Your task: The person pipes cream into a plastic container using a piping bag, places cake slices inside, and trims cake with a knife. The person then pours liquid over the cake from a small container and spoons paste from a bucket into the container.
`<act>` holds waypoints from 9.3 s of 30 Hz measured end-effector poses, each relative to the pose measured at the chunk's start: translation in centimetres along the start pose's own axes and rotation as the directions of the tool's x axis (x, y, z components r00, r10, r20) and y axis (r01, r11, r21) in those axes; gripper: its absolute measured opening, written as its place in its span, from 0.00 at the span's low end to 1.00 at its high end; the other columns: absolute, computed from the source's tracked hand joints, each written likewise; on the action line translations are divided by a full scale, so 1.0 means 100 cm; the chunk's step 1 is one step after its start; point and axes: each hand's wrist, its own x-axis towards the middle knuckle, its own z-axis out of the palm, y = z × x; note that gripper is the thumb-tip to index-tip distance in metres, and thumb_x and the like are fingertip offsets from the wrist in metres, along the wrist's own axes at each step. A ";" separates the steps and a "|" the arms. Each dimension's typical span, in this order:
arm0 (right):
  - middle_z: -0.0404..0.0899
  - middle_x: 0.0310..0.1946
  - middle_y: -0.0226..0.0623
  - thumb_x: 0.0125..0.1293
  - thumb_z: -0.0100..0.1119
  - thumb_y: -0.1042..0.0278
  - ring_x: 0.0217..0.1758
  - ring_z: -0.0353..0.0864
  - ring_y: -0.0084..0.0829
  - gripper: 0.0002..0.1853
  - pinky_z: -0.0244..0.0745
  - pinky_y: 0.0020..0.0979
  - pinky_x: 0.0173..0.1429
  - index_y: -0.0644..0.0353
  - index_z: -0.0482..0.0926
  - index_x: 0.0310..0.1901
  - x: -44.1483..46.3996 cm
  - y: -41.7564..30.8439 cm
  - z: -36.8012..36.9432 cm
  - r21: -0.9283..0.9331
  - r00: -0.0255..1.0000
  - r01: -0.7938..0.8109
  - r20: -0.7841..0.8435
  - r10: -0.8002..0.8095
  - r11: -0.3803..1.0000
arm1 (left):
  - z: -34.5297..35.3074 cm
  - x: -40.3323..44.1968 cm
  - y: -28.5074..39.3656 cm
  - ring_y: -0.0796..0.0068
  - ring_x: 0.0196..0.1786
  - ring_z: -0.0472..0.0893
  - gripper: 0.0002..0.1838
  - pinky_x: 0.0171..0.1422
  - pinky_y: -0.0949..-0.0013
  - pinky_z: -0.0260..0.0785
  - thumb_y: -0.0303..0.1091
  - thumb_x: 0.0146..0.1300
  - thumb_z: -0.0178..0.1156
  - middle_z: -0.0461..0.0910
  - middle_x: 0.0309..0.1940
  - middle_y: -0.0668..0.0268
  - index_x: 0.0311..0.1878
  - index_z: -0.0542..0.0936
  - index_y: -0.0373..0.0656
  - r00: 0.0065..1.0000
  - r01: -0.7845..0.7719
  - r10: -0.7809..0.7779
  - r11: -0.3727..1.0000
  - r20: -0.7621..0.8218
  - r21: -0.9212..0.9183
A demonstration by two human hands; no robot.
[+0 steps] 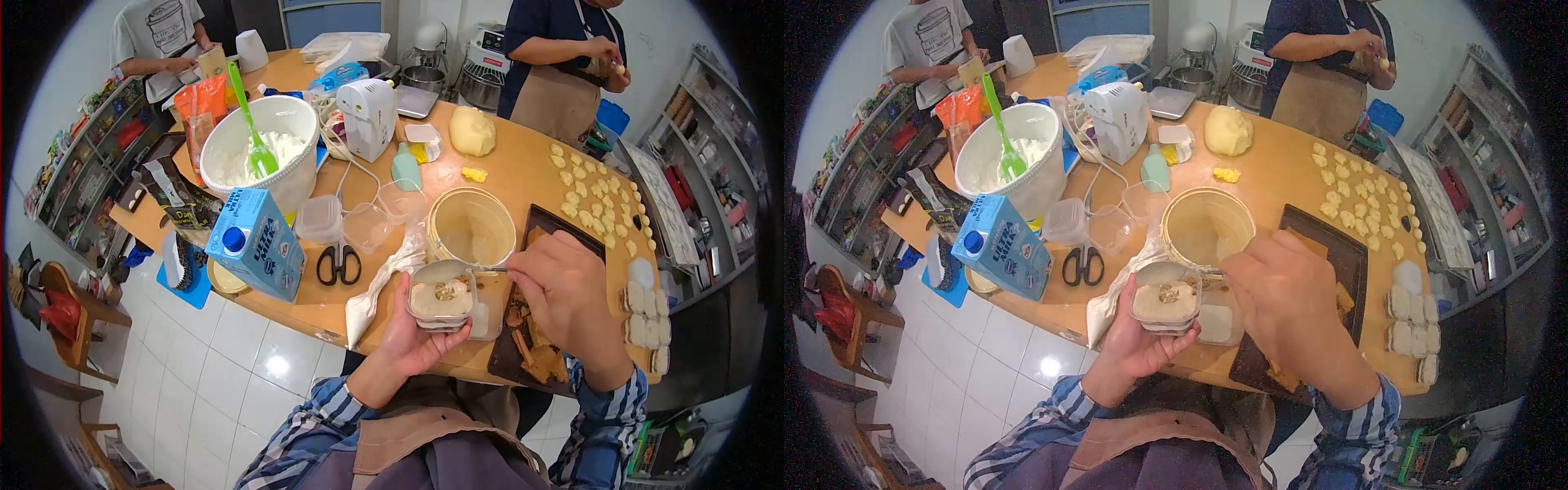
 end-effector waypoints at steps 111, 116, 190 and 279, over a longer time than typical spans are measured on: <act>0.68 0.20 0.33 0.40 0.55 0.76 0.26 0.68 0.34 0.04 0.67 0.32 0.26 0.59 0.72 0.21 -0.026 -0.008 0.014 -0.243 0.998 -0.034 -0.056 0.021 0.969 | -0.001 -0.007 -0.005 0.71 0.50 0.73 0.31 0.47 0.67 0.69 0.63 0.65 0.28 0.71 0.52 0.66 0.60 0.63 0.51 0.924 -0.318 0.382 0.798 -0.022 0.512; 0.68 0.21 0.34 0.39 0.56 0.75 0.27 0.70 0.34 0.05 0.67 0.32 0.26 0.60 0.72 0.22 -0.027 -0.010 0.017 -0.216 0.998 -0.047 -0.038 0.040 0.975 | 0.003 -0.008 -0.006 0.71 0.52 0.72 0.31 0.50 0.65 0.67 0.63 0.65 0.27 0.70 0.53 0.66 0.60 0.62 0.52 0.924 -0.312 0.382 0.804 -0.037 0.507; 0.67 0.20 0.34 0.38 0.53 0.70 0.25 0.69 0.32 0.06 0.64 0.31 0.22 0.60 0.72 0.22 -0.023 -0.039 0.002 -0.337 0.999 0.035 0.029 -0.026 0.941 | -0.018 0.005 -0.018 0.66 0.63 0.63 0.35 0.64 0.58 0.57 0.66 0.62 0.30 0.64 0.60 0.66 0.63 0.59 0.49 0.757 -0.612 0.649 0.662 0.078 0.433; 0.66 0.20 0.31 0.37 0.52 0.67 0.26 0.67 0.29 0.11 0.60 0.27 0.25 0.61 0.75 0.25 -0.010 -0.044 0.007 -0.426 0.989 0.135 0.000 -0.149 0.894 | -0.012 -0.001 -0.017 0.70 0.52 0.73 0.38 0.50 0.64 0.69 0.71 0.58 0.30 0.72 0.52 0.67 0.58 0.65 0.50 0.888 -0.459 0.453 0.866 0.079 0.197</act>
